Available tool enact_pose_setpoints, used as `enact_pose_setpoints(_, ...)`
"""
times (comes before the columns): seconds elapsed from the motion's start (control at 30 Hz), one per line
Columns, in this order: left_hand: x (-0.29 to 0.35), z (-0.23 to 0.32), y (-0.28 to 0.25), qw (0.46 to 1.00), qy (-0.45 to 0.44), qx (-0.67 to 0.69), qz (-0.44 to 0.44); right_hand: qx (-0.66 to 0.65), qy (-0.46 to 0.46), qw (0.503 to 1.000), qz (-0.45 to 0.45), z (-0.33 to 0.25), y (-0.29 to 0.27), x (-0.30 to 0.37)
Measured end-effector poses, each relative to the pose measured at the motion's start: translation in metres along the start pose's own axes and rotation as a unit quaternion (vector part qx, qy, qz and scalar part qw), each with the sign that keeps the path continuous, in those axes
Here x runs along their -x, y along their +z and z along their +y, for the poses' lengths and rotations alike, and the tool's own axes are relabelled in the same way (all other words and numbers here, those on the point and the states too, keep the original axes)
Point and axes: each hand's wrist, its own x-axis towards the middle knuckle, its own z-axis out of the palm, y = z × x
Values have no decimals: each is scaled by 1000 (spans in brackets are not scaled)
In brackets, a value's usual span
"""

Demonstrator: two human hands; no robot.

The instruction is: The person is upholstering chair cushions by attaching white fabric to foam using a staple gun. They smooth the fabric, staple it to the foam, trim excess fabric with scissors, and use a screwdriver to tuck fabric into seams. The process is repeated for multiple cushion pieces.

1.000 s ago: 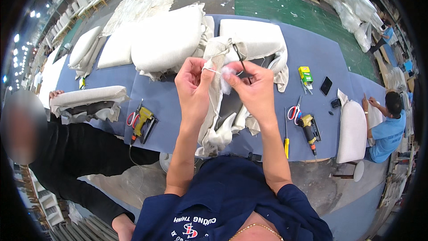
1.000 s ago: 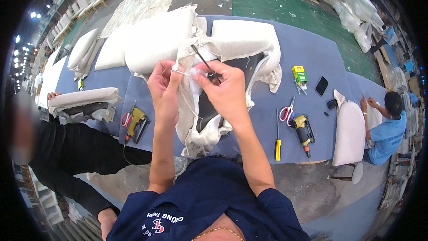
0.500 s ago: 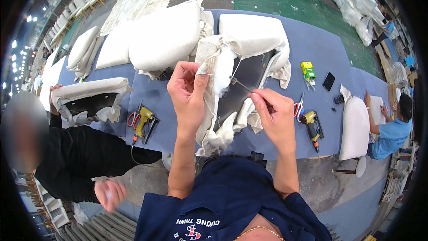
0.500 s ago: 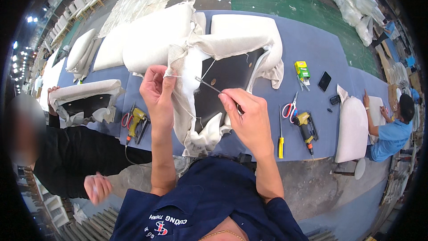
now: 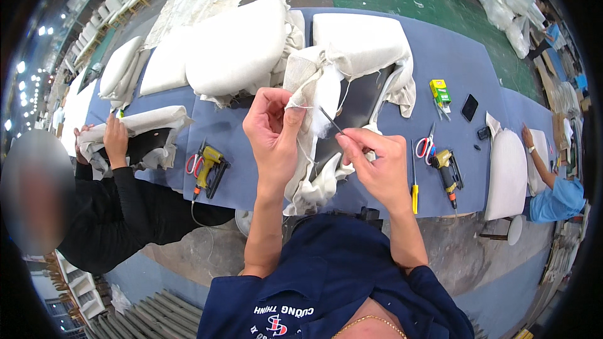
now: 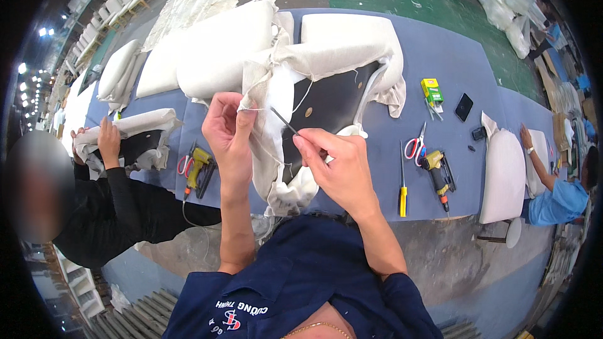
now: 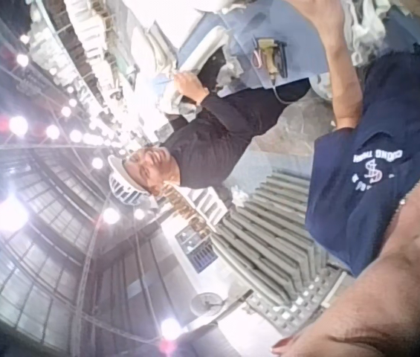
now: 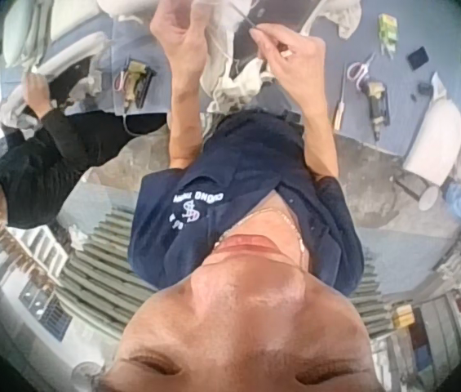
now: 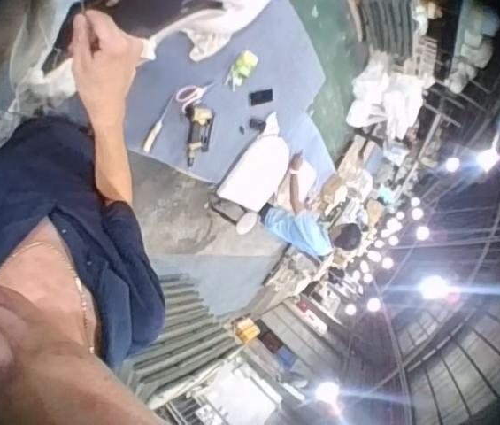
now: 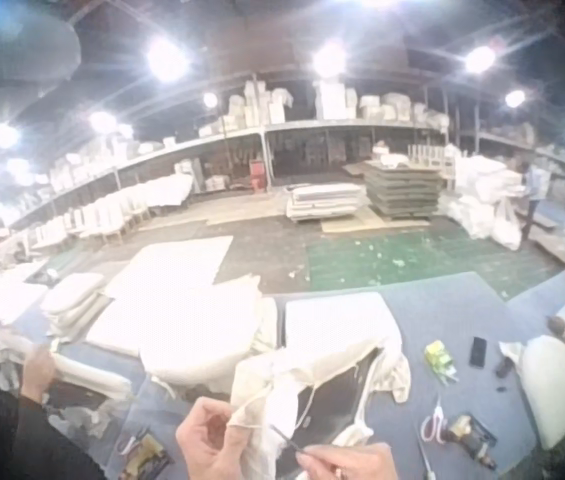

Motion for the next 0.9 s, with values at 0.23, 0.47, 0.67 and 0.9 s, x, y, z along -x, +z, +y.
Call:
enact_pose_setpoints(0.23,10,6,8,1000,4,-5,-15,-50,23,998,13,-8,4,7)
enact_pose_setpoints(0.47,24,5,20,998,18,36,-38,-32,-13,999,33,-12,1,2)
enact_pose_setpoints(0.67,23,5,19,999,29,2,-22,34,-42,999,2,-5,-16,1)
enact_pose_setpoints(0.9,24,8,24,998,16,36,-40,60,-83,994,26,5,-21,10)
